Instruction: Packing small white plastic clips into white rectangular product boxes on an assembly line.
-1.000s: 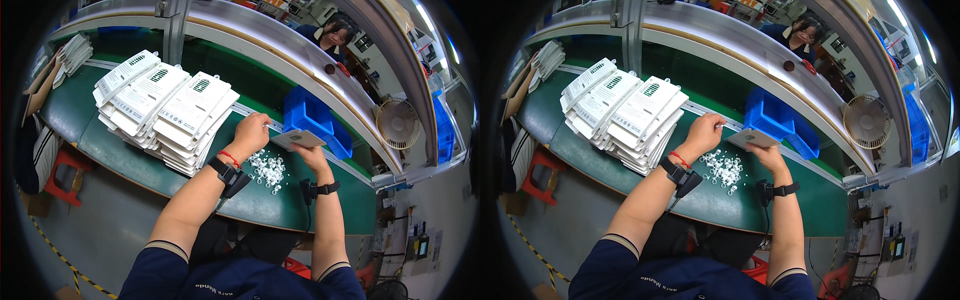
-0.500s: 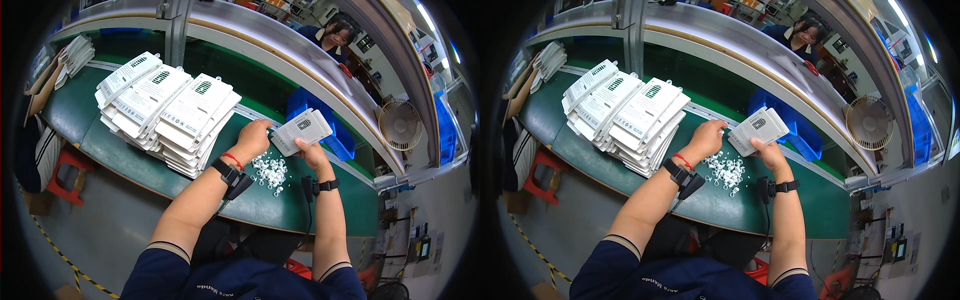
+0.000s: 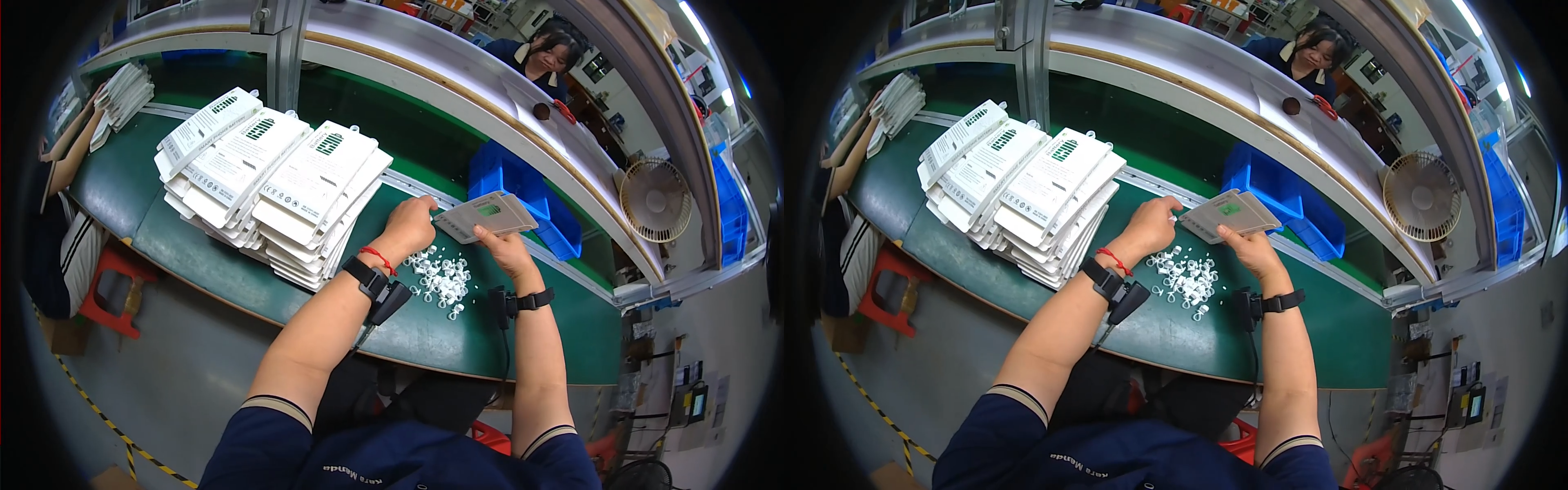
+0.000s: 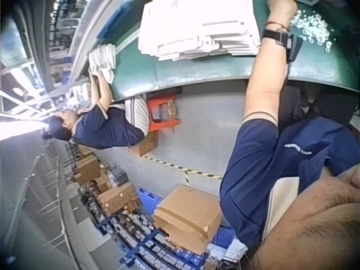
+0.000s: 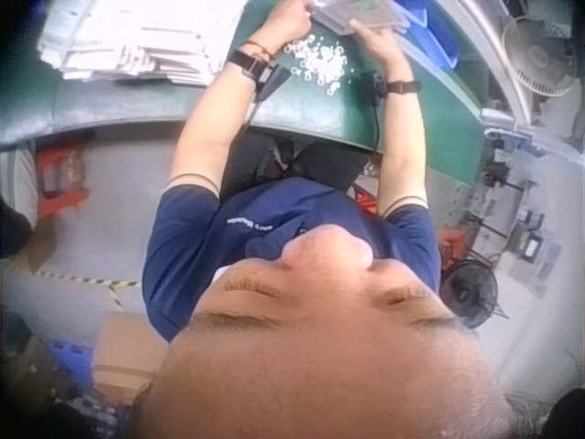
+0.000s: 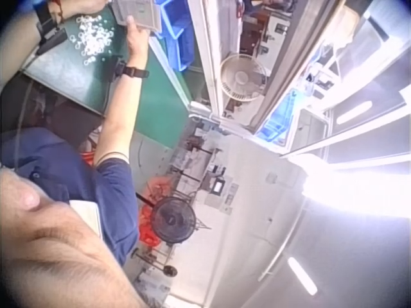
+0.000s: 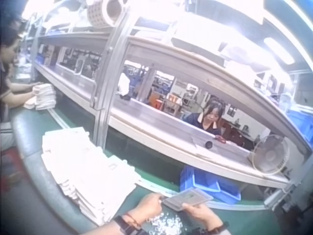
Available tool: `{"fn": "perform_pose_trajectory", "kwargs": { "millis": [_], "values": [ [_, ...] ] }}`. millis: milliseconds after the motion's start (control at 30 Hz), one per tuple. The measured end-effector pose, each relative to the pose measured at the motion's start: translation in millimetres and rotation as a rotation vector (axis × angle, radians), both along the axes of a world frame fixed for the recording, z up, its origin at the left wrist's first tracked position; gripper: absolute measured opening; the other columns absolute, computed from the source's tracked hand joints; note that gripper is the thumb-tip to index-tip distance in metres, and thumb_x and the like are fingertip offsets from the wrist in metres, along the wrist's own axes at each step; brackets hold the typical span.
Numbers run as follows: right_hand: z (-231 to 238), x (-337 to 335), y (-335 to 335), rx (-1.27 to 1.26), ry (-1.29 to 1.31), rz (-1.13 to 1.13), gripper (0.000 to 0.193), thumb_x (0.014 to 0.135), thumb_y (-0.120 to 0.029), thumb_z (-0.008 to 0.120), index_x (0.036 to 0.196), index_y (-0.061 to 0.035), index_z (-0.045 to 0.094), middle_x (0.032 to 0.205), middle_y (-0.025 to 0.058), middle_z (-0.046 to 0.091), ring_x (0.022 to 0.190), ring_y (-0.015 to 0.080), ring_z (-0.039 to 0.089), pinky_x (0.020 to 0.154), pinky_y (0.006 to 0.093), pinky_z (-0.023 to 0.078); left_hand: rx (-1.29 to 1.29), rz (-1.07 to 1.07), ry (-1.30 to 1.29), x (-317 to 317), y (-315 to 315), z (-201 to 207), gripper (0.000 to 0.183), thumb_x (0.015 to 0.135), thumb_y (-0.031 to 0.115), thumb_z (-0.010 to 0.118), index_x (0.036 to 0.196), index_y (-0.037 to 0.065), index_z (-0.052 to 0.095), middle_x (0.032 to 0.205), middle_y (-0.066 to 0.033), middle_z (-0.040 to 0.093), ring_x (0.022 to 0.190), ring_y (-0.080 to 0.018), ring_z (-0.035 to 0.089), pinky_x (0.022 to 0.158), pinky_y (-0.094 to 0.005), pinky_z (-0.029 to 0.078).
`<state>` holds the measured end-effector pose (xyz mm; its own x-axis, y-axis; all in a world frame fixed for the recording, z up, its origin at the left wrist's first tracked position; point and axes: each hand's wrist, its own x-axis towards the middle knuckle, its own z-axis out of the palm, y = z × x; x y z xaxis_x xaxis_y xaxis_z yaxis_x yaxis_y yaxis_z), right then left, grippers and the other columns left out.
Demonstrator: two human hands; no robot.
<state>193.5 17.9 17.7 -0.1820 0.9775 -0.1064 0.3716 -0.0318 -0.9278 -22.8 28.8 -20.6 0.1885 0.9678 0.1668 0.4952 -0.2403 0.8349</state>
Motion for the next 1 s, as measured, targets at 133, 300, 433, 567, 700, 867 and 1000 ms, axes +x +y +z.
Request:
{"fn": "perform_pose_trajectory", "kwargs": {
  "millis": [133,300,433,567,700,867,1000],
  "values": [
    [10,-1,-8,0.006,-0.094,0.069,0.053,0.085,-0.028,0.069,0.125,0.0028,0.051,0.12,0.0135,0.058,0.109,0.021,0.054,0.092,0.033,0.044,-0.001,0.101,-0.071,-1,0,3,0.033,0.074,-0.004,0.056,0.106,0.002,0.062,0.104,-0.0202,0.064,0.099,-0.0357,0.06,0.087,-0.0419,0.048],
    [21,12,-18,-0.072,-0.252,0.158,0.055,0.085,-0.028,0.07,0.126,0.003,0.051,0.119,0.0149,0.059,0.111,0.0225,0.054,0.094,0.0339,0.044,-0.002,0.081,-0.086,-1,0,2,0.032,0.075,-0.004,0.056,0.106,0.003,0.062,0.103,-0.0196,0.063,0.099,-0.0359,0.06,0.087,-0.0422,0.047],
    [24,15,-23,-0.07,-0.216,0.099,0.054,0.085,-0.028,0.07,0.125,0.0032,0.052,0.119,0.0155,0.059,0.111,0.0226,0.054,0.094,0.0336,0.043,0.06,0.084,-0.094,1,1,-4,0.028,0.078,-0.002,0.056,0.105,0.004,0.062,0.098,-0.0182,0.064,0.093,-0.0347,0.061,0.082,-0.0409,0.049],
    [9,11,-13,0.023,-0.136,-0.011,0.046,0.086,-0.023,0.068,0.122,0.0026,0.054,0.118,0.0138,0.059,0.109,0.0213,0.055,0.092,0.0331,0.045,0.075,0.099,-0.096,2,-1,-1,0.025,0.081,0.0,0.057,0.104,0.004,0.063,0.093,-0.0168,0.064,0.088,-0.0328,0.062,0.078,-0.0395,0.049],
    [7,1,-11,0.094,-0.158,0.095,0.039,0.087,-0.015,0.067,0.122,-0.0005,0.055,0.114,0.0101,0.062,0.103,0.0184,0.057,0.088,0.0311,0.047,0.101,0.134,-0.134,3,0,-1,0.023,0.08,-0.001,0.058,0.102,0.004,0.063,0.092,-0.0164,0.064,0.086,-0.0323,0.063,0.077,-0.039,0.05],
    [15,-2,-17,-0.005,-0.233,0.233,0.039,0.087,-0.011,0.065,0.123,-0.0012,0.054,0.111,0.0082,0.063,0.1,0.0165,0.058,0.086,0.0299,0.048,0.152,0.156,-0.213,2,2,-2,0.018,0.079,-0.001,0.056,0.096,0.002,0.062,0.095,-0.0172,0.063,0.09,-0.0341,0.061,0.079,-0.0413,0.049],
    [27,3,-24,0.02,-0.214,0.198,0.038,0.087,-0.011,0.065,0.122,-0.0011,0.054,0.111,0.0087,0.063,0.102,0.0159,0.058,0.087,0.0308,0.047,0.146,0.144,-0.221,2,3,-5,0.018,0.079,0.0,0.056,0.096,0.002,0.062,0.096,-0.0171,0.063,0.089,-0.0338,0.061,0.079,-0.0409,0.049]
  ]
}}
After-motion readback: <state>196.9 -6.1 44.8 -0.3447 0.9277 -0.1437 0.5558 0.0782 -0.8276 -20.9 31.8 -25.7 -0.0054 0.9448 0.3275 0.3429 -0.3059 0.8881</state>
